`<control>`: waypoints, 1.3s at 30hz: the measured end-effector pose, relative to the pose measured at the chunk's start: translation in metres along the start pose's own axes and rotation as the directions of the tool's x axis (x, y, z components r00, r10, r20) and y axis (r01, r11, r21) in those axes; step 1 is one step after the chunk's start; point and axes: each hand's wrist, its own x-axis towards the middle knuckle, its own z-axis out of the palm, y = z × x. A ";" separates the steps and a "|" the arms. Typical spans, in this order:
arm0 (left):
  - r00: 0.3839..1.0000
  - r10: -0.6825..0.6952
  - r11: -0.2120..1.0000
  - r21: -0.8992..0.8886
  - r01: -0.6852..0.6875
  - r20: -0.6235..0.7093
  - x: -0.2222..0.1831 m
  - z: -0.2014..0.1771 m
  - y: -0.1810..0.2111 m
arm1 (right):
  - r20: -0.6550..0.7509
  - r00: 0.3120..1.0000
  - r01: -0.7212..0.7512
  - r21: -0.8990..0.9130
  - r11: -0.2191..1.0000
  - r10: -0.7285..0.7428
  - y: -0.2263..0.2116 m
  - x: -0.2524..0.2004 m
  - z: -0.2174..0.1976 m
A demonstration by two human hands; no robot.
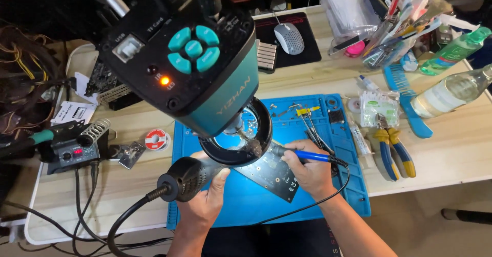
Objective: Soldering and desoldering electronic components on a circuit board using a soldering iron and hot air rework station under a digital microscope.
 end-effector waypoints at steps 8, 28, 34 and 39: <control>0.999 0.019 0.997 0.072 -0.017 -0.028 0.007 -0.005 0.012 | 0.009 1.000 -0.023 -0.019 1.000 0.023 0.000 -0.004 0.000; 0.948 0.292 0.956 0.064 -0.285 -0.131 0.027 -0.026 -0.002 | -0.066 0.988 0.146 0.138 0.980 -0.138 0.007 0.004 0.003; 0.976 0.206 0.978 0.036 -0.204 -0.069 0.010 -0.013 -0.015 | -0.079 0.986 0.154 0.133 0.979 -0.145 0.010 0.003 0.003; 0.992 0.123 0.992 0.028 -0.122 -0.033 0.014 -0.007 0.005 | -0.067 0.990 0.127 0.040 0.991 -0.124 -0.001 0.002 0.002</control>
